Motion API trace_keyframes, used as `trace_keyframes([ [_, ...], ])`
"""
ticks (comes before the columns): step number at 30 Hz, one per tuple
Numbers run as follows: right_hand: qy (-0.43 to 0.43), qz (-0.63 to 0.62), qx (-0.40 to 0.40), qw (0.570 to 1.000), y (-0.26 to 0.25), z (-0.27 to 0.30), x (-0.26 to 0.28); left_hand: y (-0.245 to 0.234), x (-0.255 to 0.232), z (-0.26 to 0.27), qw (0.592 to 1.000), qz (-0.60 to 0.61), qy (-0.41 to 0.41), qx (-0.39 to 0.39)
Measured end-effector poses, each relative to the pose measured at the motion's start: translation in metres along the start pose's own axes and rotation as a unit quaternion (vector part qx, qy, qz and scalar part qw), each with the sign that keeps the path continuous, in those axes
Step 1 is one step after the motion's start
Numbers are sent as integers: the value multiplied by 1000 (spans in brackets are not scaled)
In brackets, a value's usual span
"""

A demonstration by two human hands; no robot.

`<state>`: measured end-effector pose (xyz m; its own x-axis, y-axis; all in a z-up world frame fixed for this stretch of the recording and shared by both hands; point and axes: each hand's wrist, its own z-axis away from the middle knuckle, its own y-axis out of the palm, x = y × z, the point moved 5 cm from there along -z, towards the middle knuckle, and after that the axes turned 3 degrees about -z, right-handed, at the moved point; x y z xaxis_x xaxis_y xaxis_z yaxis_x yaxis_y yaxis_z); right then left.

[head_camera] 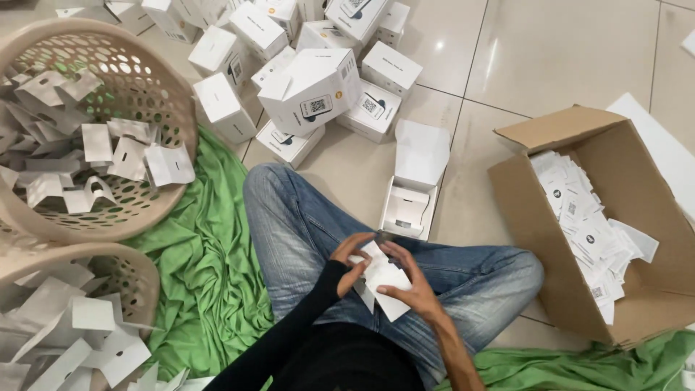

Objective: Unpack items from small boxes and sort them into larger containers or organized piles.

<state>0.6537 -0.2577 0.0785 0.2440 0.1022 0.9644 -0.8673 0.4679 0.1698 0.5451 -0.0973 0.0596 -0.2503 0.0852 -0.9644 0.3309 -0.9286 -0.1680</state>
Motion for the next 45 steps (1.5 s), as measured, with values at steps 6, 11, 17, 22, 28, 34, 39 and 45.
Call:
trace_keyframes([
  [6,15,-183,108,977,-80,-6,-32,-22,-42,-29,958,-119,186,185],
  [11,-14,-255,124,959,-113,-5,-27,10,-13,-48,908,187,36,373],
  [17,-45,-231,12,972,-135,8,-11,32,34,-52,870,314,-37,378],
  [22,68,108,-9,992,-150,3,-3,14,-6,-79,955,150,-79,243],
  [28,-42,432,-80,897,-161,-48,91,-20,-51,-157,976,-60,133,161],
  [34,-9,222,-87,971,-181,-87,77,-31,-33,-195,978,-66,96,173],
  [39,-29,290,-42,956,-175,-100,32,-20,9,-204,969,-147,116,160],
  [45,-36,271,-118,955,-158,-101,8,-3,28,-202,945,-245,205,66],
])
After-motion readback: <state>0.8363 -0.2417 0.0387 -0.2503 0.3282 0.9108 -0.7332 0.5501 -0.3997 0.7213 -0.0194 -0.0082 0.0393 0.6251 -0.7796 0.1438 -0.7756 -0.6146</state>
